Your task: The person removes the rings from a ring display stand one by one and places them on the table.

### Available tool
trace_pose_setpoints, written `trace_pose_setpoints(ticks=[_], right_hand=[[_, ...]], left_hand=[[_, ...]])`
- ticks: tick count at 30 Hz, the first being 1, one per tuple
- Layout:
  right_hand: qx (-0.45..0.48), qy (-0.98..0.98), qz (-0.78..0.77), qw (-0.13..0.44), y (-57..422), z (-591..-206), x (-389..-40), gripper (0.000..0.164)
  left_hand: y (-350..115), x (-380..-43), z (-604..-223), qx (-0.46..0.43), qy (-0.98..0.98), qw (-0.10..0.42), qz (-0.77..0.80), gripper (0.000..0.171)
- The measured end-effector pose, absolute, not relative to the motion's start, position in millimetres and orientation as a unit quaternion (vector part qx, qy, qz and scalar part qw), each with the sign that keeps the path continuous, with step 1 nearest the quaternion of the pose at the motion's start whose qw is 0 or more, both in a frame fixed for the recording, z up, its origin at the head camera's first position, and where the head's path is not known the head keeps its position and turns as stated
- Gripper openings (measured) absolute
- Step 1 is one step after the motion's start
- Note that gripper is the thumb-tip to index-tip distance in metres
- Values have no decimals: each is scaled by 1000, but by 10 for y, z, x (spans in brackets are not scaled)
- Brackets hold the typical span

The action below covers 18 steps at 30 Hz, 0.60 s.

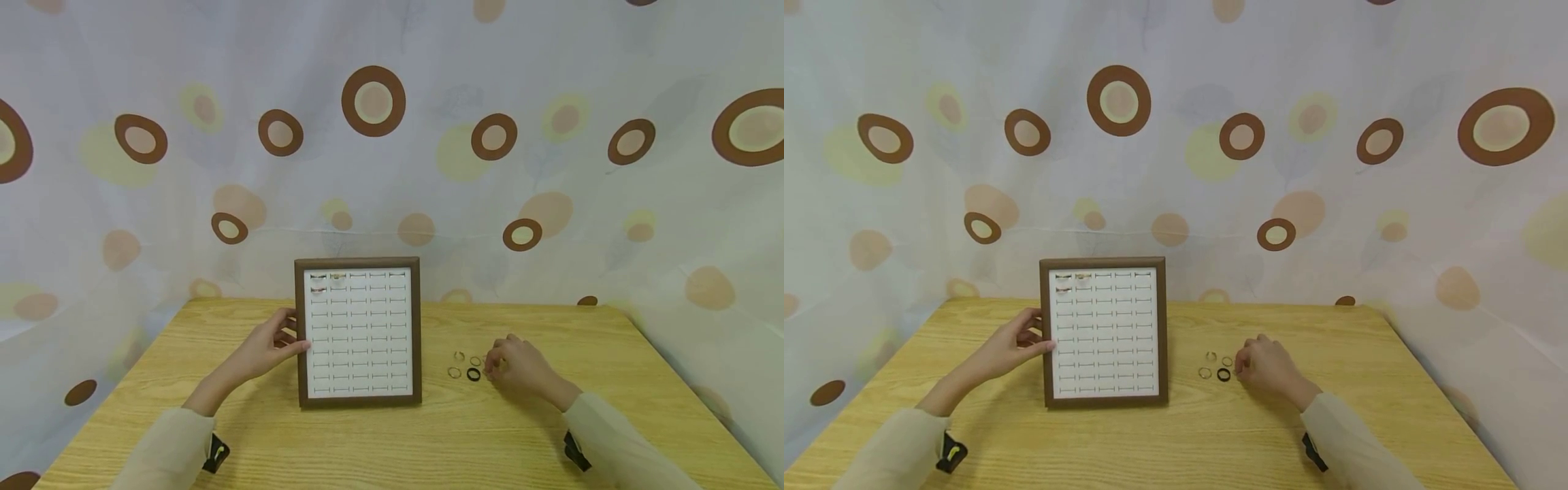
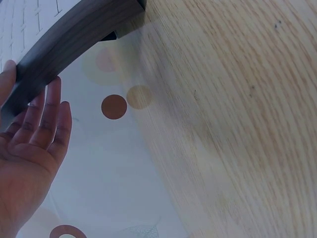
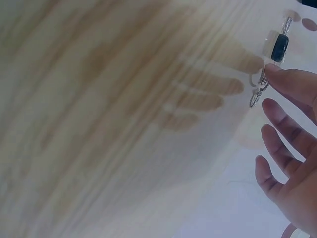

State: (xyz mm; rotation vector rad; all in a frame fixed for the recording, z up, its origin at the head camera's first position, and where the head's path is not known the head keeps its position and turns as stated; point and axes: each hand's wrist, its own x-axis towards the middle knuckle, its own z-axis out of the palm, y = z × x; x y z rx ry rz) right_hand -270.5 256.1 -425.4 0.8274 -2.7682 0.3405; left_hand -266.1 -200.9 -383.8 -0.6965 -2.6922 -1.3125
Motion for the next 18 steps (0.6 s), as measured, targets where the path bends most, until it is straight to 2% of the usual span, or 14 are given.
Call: trace_pose_setpoints(ticks=[9,18], right_hand=[[299,-941,121,99,2579,-4219,-2689,16],[287,-945,127,90,2559,-4177,-2692,15]], left_hand=[[-1911,-2505,-3649,-226,-880,34,-416,50],[-2022,-2671,-3849,-238,-874,39,-421,54]])
